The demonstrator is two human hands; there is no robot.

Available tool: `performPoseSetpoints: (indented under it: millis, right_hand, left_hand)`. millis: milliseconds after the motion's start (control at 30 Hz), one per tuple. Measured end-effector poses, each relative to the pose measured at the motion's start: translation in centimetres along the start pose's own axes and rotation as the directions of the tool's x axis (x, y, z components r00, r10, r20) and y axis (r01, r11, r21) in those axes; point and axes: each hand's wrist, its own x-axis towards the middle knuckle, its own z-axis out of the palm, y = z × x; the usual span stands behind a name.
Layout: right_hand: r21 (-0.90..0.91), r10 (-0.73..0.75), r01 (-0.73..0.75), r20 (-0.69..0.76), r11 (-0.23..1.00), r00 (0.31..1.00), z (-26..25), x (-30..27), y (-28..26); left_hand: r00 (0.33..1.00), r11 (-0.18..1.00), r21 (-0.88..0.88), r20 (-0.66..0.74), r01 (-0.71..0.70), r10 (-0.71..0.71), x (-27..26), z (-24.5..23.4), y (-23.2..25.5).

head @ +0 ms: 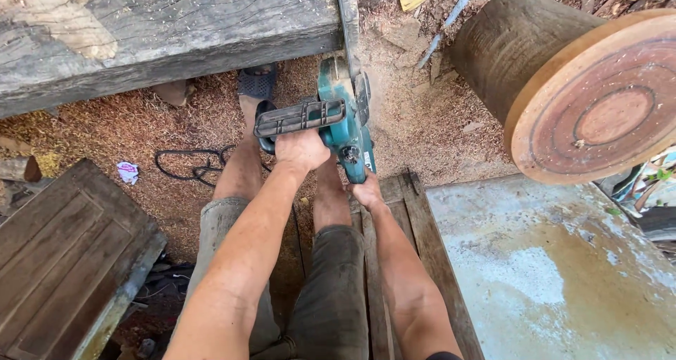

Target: Using an electric chainsaw to cut a segment from a large log in an outdoor workshop.

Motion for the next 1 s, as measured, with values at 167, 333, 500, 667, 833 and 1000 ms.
performPoseSetpoints:
  millis: [167, 333, 500, 667, 833, 1000]
  right_hand:
    - [-0.057, 0.026, -0.026, -0.014, 0.998, 1.0, -1.1, -1.8, -2.0]
    - [-0.067, 0.091, -0.09, 0.0, 0.994, 0.996, -1.5, -2.9, -3.2]
    - [-0.069, 0.081, -0.082, -0.013, 0.994, 0.997, -1.4, -3.6, -3.5]
    - [-0.064, 0.086, -0.087, -0.009, 0.994, 0.996, -1.5, -4.5, -4.4]
    - [-0.016, 0.07, -0.07, 0.005, 0.997, 0.998, -1.7, -4.8, -4.4]
    - [-0.043, 0.095, -0.095, 0.001, 0.995, 0.995, -1.9, -5.5, -5.0]
  left_hand:
    - [0.988, 0.998, 0.004, 0.138, 0.065, -0.065, -0.3, -1.2, 0.6]
    - [0.997, 0.999, -0.019, 0.053, 0.05, -0.049, -0.8, -1.7, 0.7]
    - [0.991, 0.998, 0.018, 0.112, 0.068, -0.07, -0.7, -2.0, 0.8]
    - [0.989, 0.996, 0.015, 0.123, 0.086, -0.087, -0.9, -2.7, 1.0]
    - [0.986, 0.994, -0.008, 0.124, 0.112, -0.11, -1.1, -3.5, 1.2]
    - [0.986, 0.994, -0.022, 0.132, 0.107, -0.104, -1.1, -4.1, 1.2]
